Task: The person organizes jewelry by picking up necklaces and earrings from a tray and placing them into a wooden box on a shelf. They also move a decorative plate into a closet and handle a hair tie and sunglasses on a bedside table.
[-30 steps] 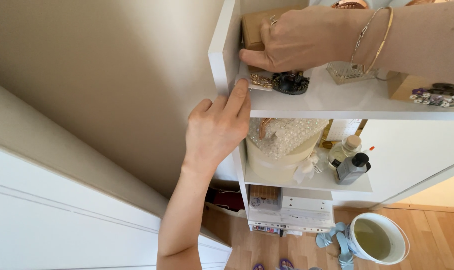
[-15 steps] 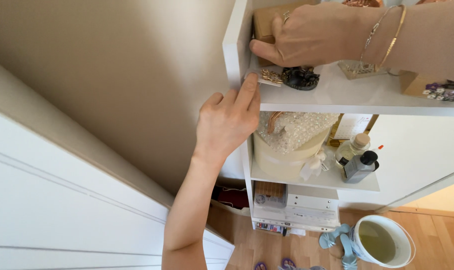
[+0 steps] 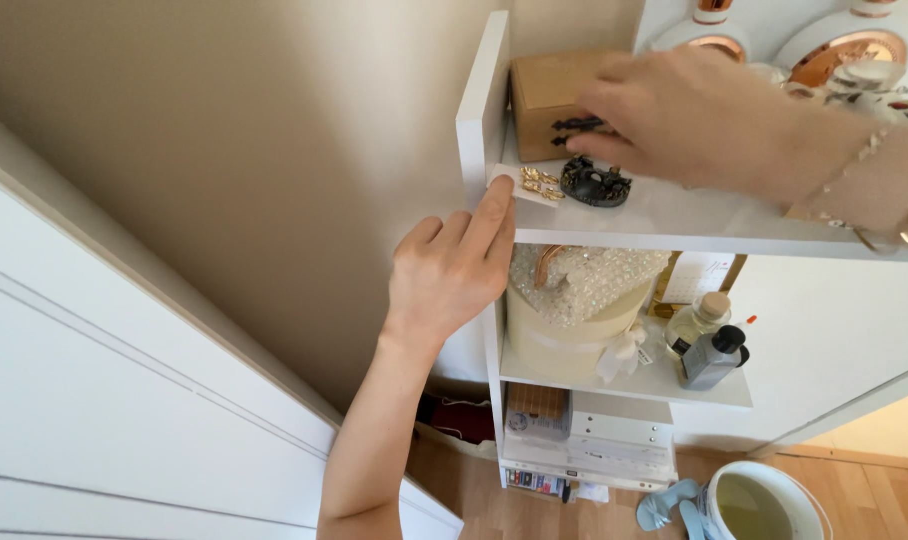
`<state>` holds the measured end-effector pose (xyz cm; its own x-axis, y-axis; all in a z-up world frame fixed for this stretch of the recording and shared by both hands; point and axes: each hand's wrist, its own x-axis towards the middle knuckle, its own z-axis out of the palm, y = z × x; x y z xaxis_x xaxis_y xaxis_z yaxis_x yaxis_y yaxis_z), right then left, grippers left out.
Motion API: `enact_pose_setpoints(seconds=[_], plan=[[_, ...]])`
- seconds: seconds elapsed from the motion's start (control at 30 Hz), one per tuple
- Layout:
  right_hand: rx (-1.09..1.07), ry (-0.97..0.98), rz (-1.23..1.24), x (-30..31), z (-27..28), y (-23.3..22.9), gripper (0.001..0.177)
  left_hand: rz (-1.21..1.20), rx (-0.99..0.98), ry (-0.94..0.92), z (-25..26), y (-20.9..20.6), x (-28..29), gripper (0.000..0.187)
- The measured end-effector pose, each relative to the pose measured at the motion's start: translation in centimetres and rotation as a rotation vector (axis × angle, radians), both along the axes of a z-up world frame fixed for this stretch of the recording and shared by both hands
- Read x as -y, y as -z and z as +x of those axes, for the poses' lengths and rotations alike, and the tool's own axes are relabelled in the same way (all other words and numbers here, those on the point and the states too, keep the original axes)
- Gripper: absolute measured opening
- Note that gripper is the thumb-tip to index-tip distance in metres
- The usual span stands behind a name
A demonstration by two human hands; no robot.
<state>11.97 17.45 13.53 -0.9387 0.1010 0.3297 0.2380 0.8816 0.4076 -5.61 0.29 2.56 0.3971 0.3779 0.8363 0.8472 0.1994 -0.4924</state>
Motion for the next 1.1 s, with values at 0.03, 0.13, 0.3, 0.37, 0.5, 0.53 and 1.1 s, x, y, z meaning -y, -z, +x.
enact_pose_setpoints(seconds=[0.03,0.13,0.3,0.37,0.5,0.53,1.1], plan=[[0.084,0.166,-0.042,0.7,0.1,0.3,0.037,0.020,0.003,0.012,0.2,-0.3,0.3,0.014],[0.125,0.274,-0.164,1.5,-0.5,0.9,0.031,0.069,0.015,0.046,0.9,-1.2,1.7,0.012],[0.058,0.102,-0.352,1.0,-2.2,1.8,0.020,0.148,0.063,0.097,1.7,-2.4,3.0,0.001],[-0.035,-0.122,-0.435,0.5,-3.0,1.8,0.022,0.156,0.095,0.115,1.8,-2.6,3.1,0.005],[-0.057,-0.017,-0.193,-1.8,-2.6,0.0,0.025,0.175,0.104,0.132,1.6,-2.6,3.5,0.002],[-0.034,-0.010,-0.061,-2.2,-2.3,-0.2,0.030,0.176,0.099,0.137,1.5,-2.6,3.6,0.002],[0.276,-0.090,0.902,-2.1,-3.8,1.3,0.078,0.180,0.067,0.178,1.0,-2.3,3.3,0.005]])
